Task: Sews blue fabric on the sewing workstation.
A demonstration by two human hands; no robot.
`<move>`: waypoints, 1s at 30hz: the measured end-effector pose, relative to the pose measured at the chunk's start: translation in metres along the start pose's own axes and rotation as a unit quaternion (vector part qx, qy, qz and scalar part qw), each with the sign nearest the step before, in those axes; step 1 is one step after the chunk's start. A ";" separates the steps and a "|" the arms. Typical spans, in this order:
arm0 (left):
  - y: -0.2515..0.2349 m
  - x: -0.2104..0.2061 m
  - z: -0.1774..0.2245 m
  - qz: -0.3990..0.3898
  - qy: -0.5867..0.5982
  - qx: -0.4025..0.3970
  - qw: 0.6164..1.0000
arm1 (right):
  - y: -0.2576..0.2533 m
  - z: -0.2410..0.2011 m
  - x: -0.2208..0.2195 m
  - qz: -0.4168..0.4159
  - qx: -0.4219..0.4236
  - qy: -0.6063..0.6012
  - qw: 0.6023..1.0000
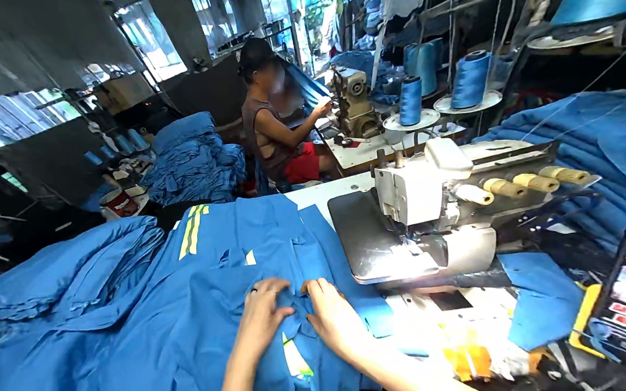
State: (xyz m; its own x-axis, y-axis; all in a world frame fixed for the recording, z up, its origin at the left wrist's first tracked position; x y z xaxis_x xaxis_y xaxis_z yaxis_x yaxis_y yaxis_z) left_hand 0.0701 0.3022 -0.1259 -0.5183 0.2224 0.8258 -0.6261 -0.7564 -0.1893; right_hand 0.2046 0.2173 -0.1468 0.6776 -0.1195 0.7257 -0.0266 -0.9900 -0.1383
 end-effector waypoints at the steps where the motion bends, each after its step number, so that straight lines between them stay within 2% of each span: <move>1: 0.002 -0.005 -0.008 0.033 0.011 0.001 0.999 | 0.000 0.001 0.000 -0.001 -0.006 0.000 1.000; 3: 0.006 0.010 -0.014 0.144 0.107 -0.003 0.984 | -0.001 0.004 0.002 -0.002 -0.017 -0.013 1.000; 5: 0.012 0.035 -0.005 0.209 0.214 -0.021 0.954 | 0.002 0.006 0.005 0.006 -0.008 -0.032 0.999; 7: 0.015 0.057 0.013 0.217 0.265 -0.043 0.939 | 0.005 0.003 0.008 0.019 0.026 -0.067 0.997; 9: 0.019 0.073 0.032 0.218 0.282 -0.060 0.932 | 0.010 -0.006 0.010 -0.018 0.041 -0.139 0.989; 12: 0.025 0.085 0.046 0.276 0.228 -0.036 0.933 | 0.028 -0.025 0.009 -0.119 0.032 -0.323 0.938; 14: 0.025 0.079 0.042 0.296 0.118 0.014 0.948 | 0.047 -0.029 0.008 -0.166 0.025 -0.415 0.894; 15: 0.024 0.070 0.036 0.283 0.046 0.057 0.956 | 0.055 -0.026 0.012 -0.170 0.045 -0.411 0.894; 16: 0.021 0.055 0.027 0.249 -0.009 0.096 0.964 | 0.061 -0.021 0.021 -0.161 0.080 -0.364 0.914; 18: 0.017 0.019 0.004 0.159 -0.083 0.164 0.970 | 0.073 -0.002 0.046 -0.096 0.148 -0.173 0.969; 20: 0.016 0.002 -0.002 0.168 -0.146 0.158 0.962 | 0.083 0.022 0.069 -0.012 0.164 0.007 0.986; 22: 0.017 -0.001 -0.004 0.191 -0.155 0.156 0.957 | 0.094 0.044 0.083 0.032 0.168 0.105 0.980; 24: 0.019 0.000 -0.007 0.208 -0.142 0.150 0.956 | 0.105 0.058 0.084 0.049 0.175 0.146 0.973; 28: 0.024 0.003 -0.014 0.249 -0.086 0.114 0.958 | 0.119 0.061 0.073 0.177 0.240 0.205 0.932; 30: 0.032 0.013 -0.004 0.298 -0.058 0.086 0.949 | 0.123 0.057 0.072 0.219 0.260 0.219 0.915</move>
State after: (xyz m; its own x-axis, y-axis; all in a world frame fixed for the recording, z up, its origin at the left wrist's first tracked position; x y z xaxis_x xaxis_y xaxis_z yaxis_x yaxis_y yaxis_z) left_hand 0.0406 0.2833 -0.1233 -0.6768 -0.3381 0.6539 -0.1316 -0.8184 -0.5594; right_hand 0.2922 0.0915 -0.1497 0.3242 -0.6271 0.7083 0.2053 -0.6842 -0.6998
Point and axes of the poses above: each hand's wrist, its own y-axis away from the middle knuckle, its own x-axis out of the back of the hand, z = x × y, the point moved 7 cm from there along -y, towards the middle knuckle, and after that the axes turned 8 degrees about x, right-handed, at the moved point
